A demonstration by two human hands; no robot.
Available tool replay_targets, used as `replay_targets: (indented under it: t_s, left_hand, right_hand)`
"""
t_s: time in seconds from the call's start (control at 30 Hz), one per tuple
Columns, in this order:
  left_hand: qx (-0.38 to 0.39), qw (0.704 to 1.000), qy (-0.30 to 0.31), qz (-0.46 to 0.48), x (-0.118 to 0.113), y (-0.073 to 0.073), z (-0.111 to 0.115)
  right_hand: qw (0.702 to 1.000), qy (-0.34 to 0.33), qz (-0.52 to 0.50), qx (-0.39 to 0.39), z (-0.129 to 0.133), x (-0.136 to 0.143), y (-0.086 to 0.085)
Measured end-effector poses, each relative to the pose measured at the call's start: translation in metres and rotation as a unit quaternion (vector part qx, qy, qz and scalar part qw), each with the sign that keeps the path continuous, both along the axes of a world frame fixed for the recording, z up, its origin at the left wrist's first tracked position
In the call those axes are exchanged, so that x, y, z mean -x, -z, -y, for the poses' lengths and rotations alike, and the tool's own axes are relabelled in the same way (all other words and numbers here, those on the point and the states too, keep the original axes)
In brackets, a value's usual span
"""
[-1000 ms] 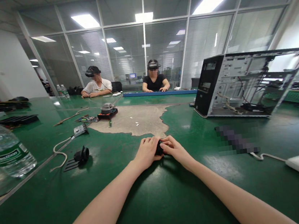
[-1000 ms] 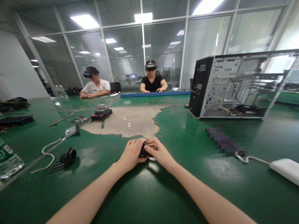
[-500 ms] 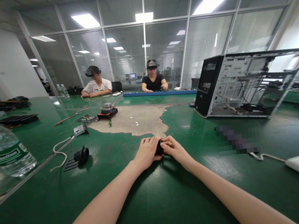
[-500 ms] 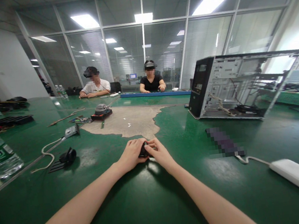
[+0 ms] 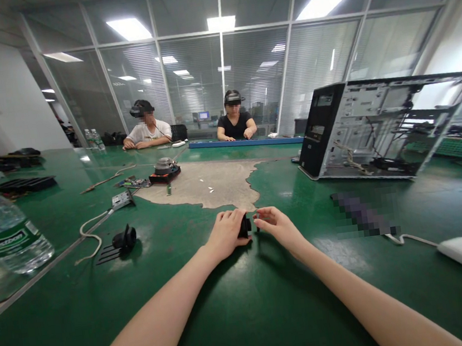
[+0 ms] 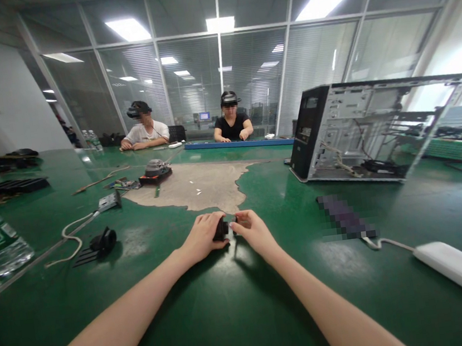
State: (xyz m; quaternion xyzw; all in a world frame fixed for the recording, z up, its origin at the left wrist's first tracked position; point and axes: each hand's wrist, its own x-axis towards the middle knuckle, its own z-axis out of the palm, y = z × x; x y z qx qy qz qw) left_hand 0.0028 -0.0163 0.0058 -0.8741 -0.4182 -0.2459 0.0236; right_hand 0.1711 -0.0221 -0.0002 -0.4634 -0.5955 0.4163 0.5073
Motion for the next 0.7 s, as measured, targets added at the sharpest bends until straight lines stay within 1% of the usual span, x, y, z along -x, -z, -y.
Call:
replay_targets:
  t_s: [0.07,0.1,0.17,0.23,0.3,0.33,0.53,0.7]
  left_hand:
    - [-0.006,1.0,0.001,-0.002,0.0,0.0,0.0]
    - [-0.008,1.0,0.002,-0.003,0.0,0.0,0.0]
    - [-0.013,1.0,0.001,-0.004,0.0,0.0,0.001]
    - [-0.015,1.0,0.0,-0.004,0.0,0.001,0.001]
    - [-0.019,1.0,0.001,-0.005,0.0,0.002,0.001]
    - [-0.021,1.0,0.003,-0.005,0.0,0.002,0.001]
    - [-0.022,1.0,0.011,-0.005,0.001,0.002,0.002]
    - [-0.018,1.0,0.004,-0.014,0.001,0.001,0.003]
  right_hand:
    - [1.0,0.017,-0.007,0.012,-0.001,-0.003,-0.001]
    - [1.0,0.016,-0.008,0.017,-0.002,-0.003,-0.001]
    - [1.0,-0.009,-0.006,0.021,-0.002,0.002,0.001]
    - [0.998,-0.055,-0.004,0.014,-0.003,0.009,0.002]
    - [0.996,-0.087,-0.005,0.003,-0.003,0.015,0.004]
    - [0.996,-0.094,-0.005,0.005,-0.004,0.017,0.005]
    - [0.996,-0.095,0.005,0.001,-0.004,0.017,0.009]
    - [0.996,-0.084,0.007,-0.03,0.005,0.02,0.005]
